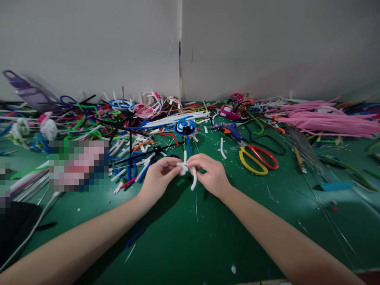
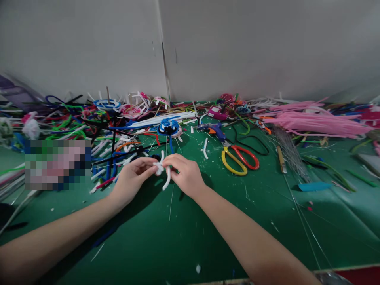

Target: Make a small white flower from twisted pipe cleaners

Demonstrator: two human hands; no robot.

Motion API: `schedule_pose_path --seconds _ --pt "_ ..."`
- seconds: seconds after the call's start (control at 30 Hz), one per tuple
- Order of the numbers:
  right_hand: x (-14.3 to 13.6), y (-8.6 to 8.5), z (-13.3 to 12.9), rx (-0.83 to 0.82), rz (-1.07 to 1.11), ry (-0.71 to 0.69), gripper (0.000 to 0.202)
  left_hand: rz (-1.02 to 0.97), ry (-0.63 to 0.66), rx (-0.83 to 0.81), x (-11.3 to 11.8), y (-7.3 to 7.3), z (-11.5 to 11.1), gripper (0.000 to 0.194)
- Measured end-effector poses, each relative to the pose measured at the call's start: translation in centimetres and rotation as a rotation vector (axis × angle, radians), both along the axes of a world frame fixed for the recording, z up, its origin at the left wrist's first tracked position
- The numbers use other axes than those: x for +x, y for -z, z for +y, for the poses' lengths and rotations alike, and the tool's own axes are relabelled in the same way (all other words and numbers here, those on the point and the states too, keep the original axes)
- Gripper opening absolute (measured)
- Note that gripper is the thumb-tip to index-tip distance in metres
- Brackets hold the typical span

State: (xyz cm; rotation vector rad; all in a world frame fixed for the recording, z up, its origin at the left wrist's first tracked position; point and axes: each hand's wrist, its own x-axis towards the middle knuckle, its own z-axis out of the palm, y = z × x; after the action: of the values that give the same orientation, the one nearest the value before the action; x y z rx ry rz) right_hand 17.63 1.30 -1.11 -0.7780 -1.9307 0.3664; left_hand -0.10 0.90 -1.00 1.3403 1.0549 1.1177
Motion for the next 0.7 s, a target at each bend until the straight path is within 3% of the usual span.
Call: schedule_pose_path --seconds 0.27,0.47,0.7 --pt "0.1 -0.25 -0.28 -0.005 -0.075 0.004 0.027 0.021 -0.073 0.037 -0.2 0.54 0.25 0.012" --pt "-0.11 -0.33 -0.55 -0.047 -0.097 0.099 0.012 0.051 -0.072 0.06 -0.24 0.4 0.17 0.009" --pt "0.0 -0.23 -0.36 -0.11 -0.212 0.146 0.015 0.072 -0.042 0.062 -0.17 0.41 0.14 0.009"
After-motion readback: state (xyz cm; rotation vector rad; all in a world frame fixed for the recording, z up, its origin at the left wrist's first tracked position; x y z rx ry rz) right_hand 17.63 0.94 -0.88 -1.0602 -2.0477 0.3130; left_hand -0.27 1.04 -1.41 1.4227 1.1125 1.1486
